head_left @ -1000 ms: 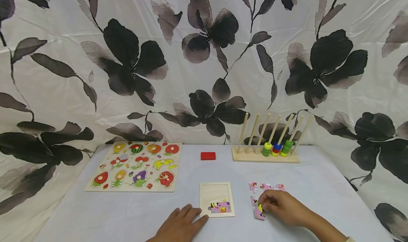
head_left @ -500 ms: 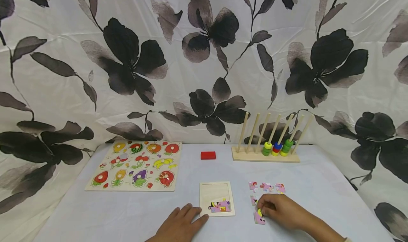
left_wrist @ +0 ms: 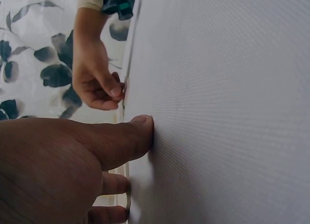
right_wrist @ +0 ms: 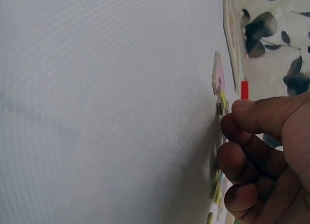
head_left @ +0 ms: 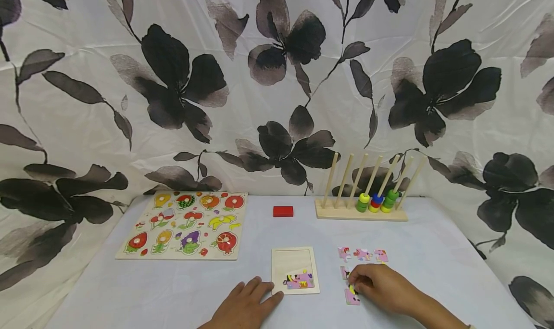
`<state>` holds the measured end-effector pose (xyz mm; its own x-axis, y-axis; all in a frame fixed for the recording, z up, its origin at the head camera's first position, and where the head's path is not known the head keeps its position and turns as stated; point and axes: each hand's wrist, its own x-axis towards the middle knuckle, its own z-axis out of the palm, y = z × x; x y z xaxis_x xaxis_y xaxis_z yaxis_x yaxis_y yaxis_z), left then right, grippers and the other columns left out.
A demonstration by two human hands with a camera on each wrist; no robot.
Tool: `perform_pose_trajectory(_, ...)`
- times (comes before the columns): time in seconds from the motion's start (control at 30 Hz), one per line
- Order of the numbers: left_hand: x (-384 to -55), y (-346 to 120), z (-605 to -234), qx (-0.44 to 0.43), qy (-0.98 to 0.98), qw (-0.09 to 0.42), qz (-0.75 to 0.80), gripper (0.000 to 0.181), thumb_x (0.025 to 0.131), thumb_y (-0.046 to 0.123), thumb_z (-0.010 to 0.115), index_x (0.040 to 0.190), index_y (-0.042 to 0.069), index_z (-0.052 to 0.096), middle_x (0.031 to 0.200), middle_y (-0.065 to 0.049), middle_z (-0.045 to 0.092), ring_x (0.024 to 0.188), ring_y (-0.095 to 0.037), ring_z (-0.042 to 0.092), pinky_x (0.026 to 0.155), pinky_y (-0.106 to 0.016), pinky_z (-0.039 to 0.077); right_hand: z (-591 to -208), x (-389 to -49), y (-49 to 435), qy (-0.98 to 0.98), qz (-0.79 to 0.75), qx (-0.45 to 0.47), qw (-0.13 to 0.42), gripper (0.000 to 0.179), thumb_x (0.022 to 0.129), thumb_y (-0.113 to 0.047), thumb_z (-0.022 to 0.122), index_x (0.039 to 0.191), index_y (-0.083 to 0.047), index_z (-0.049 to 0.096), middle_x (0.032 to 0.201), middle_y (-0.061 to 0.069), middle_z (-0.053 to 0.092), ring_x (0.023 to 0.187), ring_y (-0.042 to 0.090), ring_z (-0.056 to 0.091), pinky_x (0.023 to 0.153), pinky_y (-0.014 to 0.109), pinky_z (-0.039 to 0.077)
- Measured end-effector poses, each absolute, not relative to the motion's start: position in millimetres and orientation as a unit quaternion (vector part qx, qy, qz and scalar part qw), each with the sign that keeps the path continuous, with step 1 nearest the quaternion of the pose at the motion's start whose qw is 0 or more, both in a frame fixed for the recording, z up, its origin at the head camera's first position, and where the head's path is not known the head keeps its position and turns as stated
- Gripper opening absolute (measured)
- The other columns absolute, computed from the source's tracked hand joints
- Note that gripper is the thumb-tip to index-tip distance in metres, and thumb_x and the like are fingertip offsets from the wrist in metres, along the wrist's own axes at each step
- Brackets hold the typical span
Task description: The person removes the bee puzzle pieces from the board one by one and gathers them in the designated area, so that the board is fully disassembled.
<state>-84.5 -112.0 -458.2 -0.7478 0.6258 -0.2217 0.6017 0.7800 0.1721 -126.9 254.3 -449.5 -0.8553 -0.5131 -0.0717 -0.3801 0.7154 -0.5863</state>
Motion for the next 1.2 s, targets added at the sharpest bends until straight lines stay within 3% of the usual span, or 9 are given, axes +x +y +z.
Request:
perform_pose_trajectory(0.57, -84, -113, -459, 0.333, 0.934, 0.125, 0.042, 0.084, 0.083, 0.086, 0.05, 0.149, 0.032, 0.054, 0.144, 0.003, 0.05, 0.132, -0.03, 0.047, 0.102, -0.058, 0.047, -439, -137, 224, 0.92, -0.278, -0.259, 0.098, 0.007, 0.095, -0.018, 0.073, 0.102, -0.02, 0.072, 0.087, -0.02, 0.06, 0.078, -0.001, 0.054, 0.068, 0.026, 0.05)
perform_pose_trajectory(0.8, -85, -113, -460, 0.332, 0.933, 0.127, 0.049, 0.085, 0.083, 0.087, 0.049, 0.148, 0.033, 0.054, 0.145, 0.003, 0.05, 0.133, -0.03, 0.047, 0.102, -0.06, 0.046, -438, -141, 196, 0.922, -0.257, -0.275, 0.094, 0.009, 0.096, -0.023, 0.074, 0.104, -0.022, 0.072, 0.09, -0.022, 0.058, 0.083, 0.001, 0.053, 0.074, 0.028, 0.051)
perform_pose_trajectory(1.03, -85, -112, -460, 0.325, 0.935, 0.131, 0.049, 0.086, 0.082, 0.089, 0.046, 0.148, 0.035, 0.053, 0.145, 0.005, 0.049, 0.134, -0.029, 0.046, 0.103, -0.059, 0.046, -440, -143, 173, 0.919, -0.239, -0.307, 0.06, 0.013, 0.094, -0.021, 0.075, 0.107, -0.022, 0.074, 0.097, -0.022, 0.061, 0.097, 0.004, 0.055, 0.085, 0.033, 0.053)
perform_pose_trajectory(1.2, -86, -113, -459, 0.325, 0.934, 0.137, 0.051, 0.085, 0.082, 0.088, 0.048, 0.149, 0.035, 0.053, 0.145, 0.004, 0.049, 0.134, -0.029, 0.046, 0.103, -0.059, 0.046, -443, -145, 161, 0.916, -0.233, -0.322, 0.054, 0.016, 0.094, -0.023, 0.077, 0.109, -0.021, 0.075, 0.099, -0.02, 0.063, 0.1, 0.004, 0.054, 0.086, 0.031, 0.053)
